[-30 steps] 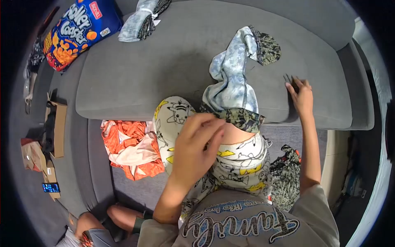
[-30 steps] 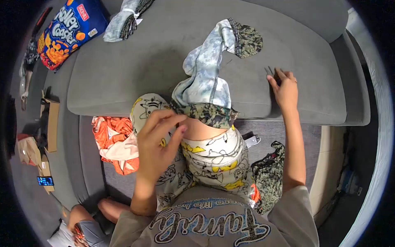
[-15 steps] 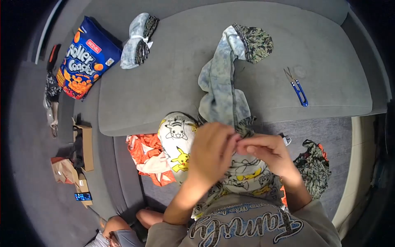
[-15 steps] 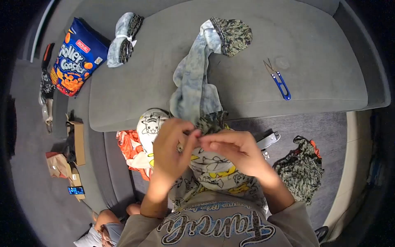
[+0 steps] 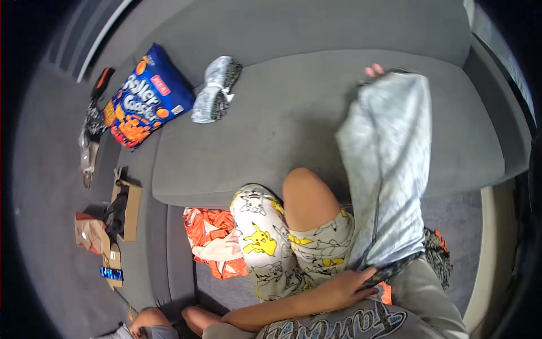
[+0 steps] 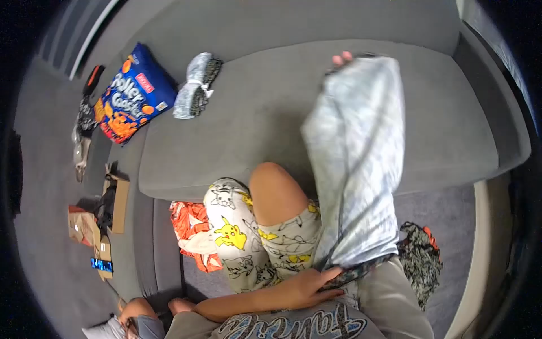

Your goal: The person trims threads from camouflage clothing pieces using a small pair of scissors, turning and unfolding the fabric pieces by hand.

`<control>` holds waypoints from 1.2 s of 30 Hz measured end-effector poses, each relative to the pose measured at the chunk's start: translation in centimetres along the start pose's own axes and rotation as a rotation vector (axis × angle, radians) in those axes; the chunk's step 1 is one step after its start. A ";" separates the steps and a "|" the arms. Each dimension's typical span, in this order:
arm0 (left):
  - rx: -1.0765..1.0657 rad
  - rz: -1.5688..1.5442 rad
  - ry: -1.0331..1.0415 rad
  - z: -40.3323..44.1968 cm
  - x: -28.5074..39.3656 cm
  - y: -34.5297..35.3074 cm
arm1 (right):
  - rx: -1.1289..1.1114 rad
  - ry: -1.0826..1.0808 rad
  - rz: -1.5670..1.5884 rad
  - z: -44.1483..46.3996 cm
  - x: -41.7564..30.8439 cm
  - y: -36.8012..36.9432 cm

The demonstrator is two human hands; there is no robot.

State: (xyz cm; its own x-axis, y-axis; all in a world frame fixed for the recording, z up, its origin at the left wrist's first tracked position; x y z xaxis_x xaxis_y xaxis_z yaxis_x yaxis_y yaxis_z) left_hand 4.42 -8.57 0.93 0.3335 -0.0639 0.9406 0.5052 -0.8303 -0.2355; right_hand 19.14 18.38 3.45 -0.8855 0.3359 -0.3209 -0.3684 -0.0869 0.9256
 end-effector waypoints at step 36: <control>1.679 -0.007 0.169 -23.0 -5.2 -26.5 | 0.397 0.117 -1.052 -12.3 -12.7 -2.4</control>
State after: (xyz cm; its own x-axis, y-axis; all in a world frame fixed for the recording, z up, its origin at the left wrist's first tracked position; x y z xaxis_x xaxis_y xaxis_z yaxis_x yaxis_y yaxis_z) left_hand -29.05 1.02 7.92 0.3012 -0.2100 0.9301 0.7714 0.6271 -0.1082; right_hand 27.83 2.79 2.89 -0.2173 -0.0249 -0.9758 -0.8490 0.4980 0.1764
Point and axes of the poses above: each hand's wrist, its own z-axis towards the middle knuckle, its own y-axis out of the palm, x = y × z, the point moved 6 cm from there along z, towards the middle knuckle, and after that the axes turned 4 degrees about -z, right-handed, at the moved point
